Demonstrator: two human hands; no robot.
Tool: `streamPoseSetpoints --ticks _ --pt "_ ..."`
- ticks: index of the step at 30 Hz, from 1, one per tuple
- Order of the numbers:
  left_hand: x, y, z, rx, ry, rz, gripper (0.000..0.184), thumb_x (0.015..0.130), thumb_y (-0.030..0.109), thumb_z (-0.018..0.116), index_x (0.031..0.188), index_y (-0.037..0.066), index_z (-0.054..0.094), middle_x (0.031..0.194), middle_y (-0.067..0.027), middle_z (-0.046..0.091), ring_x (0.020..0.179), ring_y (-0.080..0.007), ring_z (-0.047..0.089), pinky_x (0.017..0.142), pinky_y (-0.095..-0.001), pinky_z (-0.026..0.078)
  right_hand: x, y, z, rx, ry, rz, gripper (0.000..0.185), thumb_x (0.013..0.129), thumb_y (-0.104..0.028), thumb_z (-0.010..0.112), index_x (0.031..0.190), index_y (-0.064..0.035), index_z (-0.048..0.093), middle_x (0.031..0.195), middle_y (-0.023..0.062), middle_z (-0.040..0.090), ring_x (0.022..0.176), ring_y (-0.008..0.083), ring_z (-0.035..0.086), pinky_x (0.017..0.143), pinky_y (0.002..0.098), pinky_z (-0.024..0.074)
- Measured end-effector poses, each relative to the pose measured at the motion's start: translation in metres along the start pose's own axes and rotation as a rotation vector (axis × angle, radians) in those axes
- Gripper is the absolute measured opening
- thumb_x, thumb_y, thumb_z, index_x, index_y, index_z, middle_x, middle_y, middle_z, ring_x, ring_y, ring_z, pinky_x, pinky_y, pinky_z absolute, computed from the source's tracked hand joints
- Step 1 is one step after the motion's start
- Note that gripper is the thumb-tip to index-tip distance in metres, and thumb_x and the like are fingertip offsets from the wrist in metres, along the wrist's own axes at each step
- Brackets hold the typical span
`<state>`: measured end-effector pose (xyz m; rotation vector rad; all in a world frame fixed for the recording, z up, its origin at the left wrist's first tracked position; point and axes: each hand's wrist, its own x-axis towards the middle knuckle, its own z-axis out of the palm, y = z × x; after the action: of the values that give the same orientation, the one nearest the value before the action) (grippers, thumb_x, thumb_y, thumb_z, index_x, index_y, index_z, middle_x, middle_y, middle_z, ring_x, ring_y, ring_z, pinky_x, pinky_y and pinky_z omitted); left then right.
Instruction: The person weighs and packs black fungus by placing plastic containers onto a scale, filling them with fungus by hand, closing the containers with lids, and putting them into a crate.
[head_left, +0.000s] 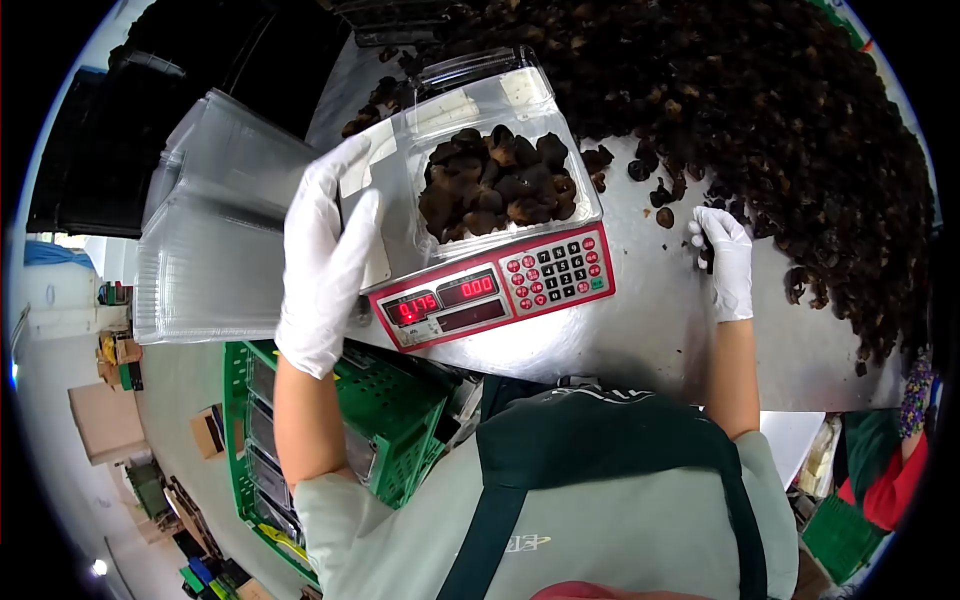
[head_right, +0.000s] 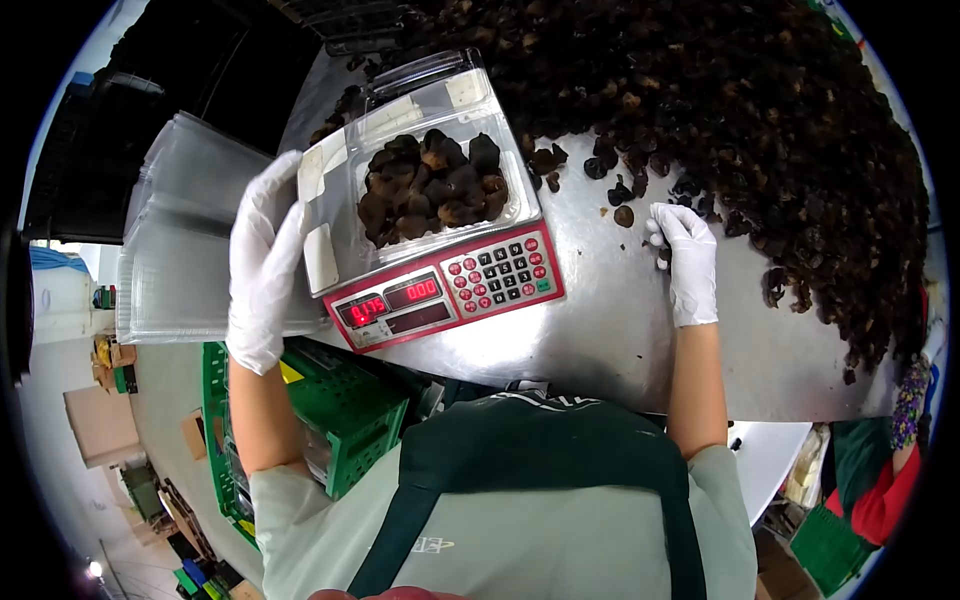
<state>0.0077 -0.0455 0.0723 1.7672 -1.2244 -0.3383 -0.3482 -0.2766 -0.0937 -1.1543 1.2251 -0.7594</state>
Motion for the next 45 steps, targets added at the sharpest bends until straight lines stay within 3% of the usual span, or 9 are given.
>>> streamPoseSetpoints --ticks 6,9,15,19,27,31,36,40,45 --pt "0.067 0.006 0.004 0.378 -0.062 0.127 0.054 0.101 0.029 0.062 0.144 -0.002 0.051 0.132 -0.0177 0.063 0.126 -0.0275 0.060 0.110 -0.0360 0.045 -0.031 -0.033 0.025 -0.097 -0.110 -0.018 0.016 0.099 -0.022 0.067 0.109 -0.0105 0.073 0.085 -0.0057 0.066 0.071 0.0005 0.055 0.055 0.0182 0.0369" --pt "0.118 -0.045 0.020 0.552 -0.085 -0.250 0.063 0.096 0.041 0.065 0.148 0.007 0.050 0.116 -0.0175 0.073 0.107 -0.0329 0.071 0.096 -0.0398 0.054 -0.044 -0.036 0.033 -0.119 -0.183 -0.052 0.017 0.099 -0.019 0.066 0.111 -0.0093 0.073 0.084 -0.0056 0.066 0.071 0.0008 0.055 0.055 0.0175 0.0365" --pt "0.130 -0.090 0.045 0.168 -0.043 -0.235 0.071 0.091 0.012 0.071 0.155 0.006 0.040 0.096 -0.0060 0.067 0.083 -0.0142 0.062 0.077 -0.0289 0.052 -0.066 -0.052 0.036 -0.124 -0.231 -0.010 0.022 0.096 -0.015 0.067 0.115 -0.0044 0.073 0.083 -0.0032 0.065 0.070 0.0030 0.054 0.058 0.0201 0.0424" --pt "0.099 -0.043 0.026 -0.537 0.008 -0.271 0.055 0.092 -0.001 0.063 0.146 0.000 0.050 0.113 -0.0053 0.062 0.099 -0.0115 0.061 0.089 -0.0251 0.051 -0.066 -0.069 0.045 -0.084 -0.322 -0.052 0.022 0.096 -0.013 0.067 0.115 -0.0031 0.073 0.088 -0.0006 0.067 0.075 0.0047 0.056 0.067 0.0216 0.0477" --pt "0.042 -0.009 -0.012 -0.174 -0.070 -0.070 0.048 0.093 0.000 0.057 0.141 -0.001 0.056 0.136 -0.0097 0.056 0.128 -0.0178 0.052 0.111 -0.0321 0.040 -0.054 -0.106 0.115 -0.422 -0.338 -0.752 0.027 0.086 -0.021 0.079 0.107 -0.0059 0.074 0.086 0.0054 0.068 0.079 0.0168 0.065 0.073 0.0314 0.0521" --pt "0.040 -0.010 0.001 -0.161 0.004 -0.013 0.055 0.094 0.005 0.060 0.147 0.000 0.050 0.142 -0.0118 0.054 0.132 -0.0196 0.050 0.113 -0.0326 0.039 -0.049 -0.117 0.153 -1.009 -0.367 -0.859 0.044 0.085 -0.047 0.075 0.103 -0.0070 0.074 0.107 0.0072 0.065 0.099 0.0244 0.064 0.085 0.0395 0.0526" --pt "0.036 -0.009 0.010 -0.220 0.041 -0.079 0.060 0.095 0.009 0.064 0.152 0.002 0.044 0.145 -0.0134 0.051 0.134 -0.0210 0.049 0.112 -0.0345 0.041 -0.047 -0.112 0.142 -0.428 -0.475 -0.792 0.015 0.084 -0.009 0.079 0.097 -0.0058 0.075 0.096 0.0059 0.069 0.096 0.0202 0.067 0.087 0.0320 0.0550" --pt "0.035 -0.013 0.015 -0.184 0.033 -0.044 0.069 0.094 0.010 0.063 0.158 0.005 0.037 0.153 -0.0163 0.044 0.136 -0.0230 0.046 0.114 -0.0365 0.039 -0.045 -0.116 0.137 -0.087 -0.617 -0.487 0.008 0.089 -0.004 0.074 0.097 -0.0036 0.073 0.102 0.0046 0.071 0.101 0.0138 0.066 0.092 0.0314 0.0538" --pt "0.039 -0.020 0.016 -0.172 0.031 -0.006 0.064 0.099 0.007 0.062 0.158 0.007 0.036 0.155 -0.0140 0.040 0.140 -0.0214 0.042 0.116 -0.0372 0.039 -0.041 -0.132 0.155 -0.126 -0.592 -0.690 0.015 0.093 -0.009 0.072 0.106 -0.0031 0.072 0.107 0.0041 0.069 0.103 0.0132 0.064 0.096 0.0313 0.0510"
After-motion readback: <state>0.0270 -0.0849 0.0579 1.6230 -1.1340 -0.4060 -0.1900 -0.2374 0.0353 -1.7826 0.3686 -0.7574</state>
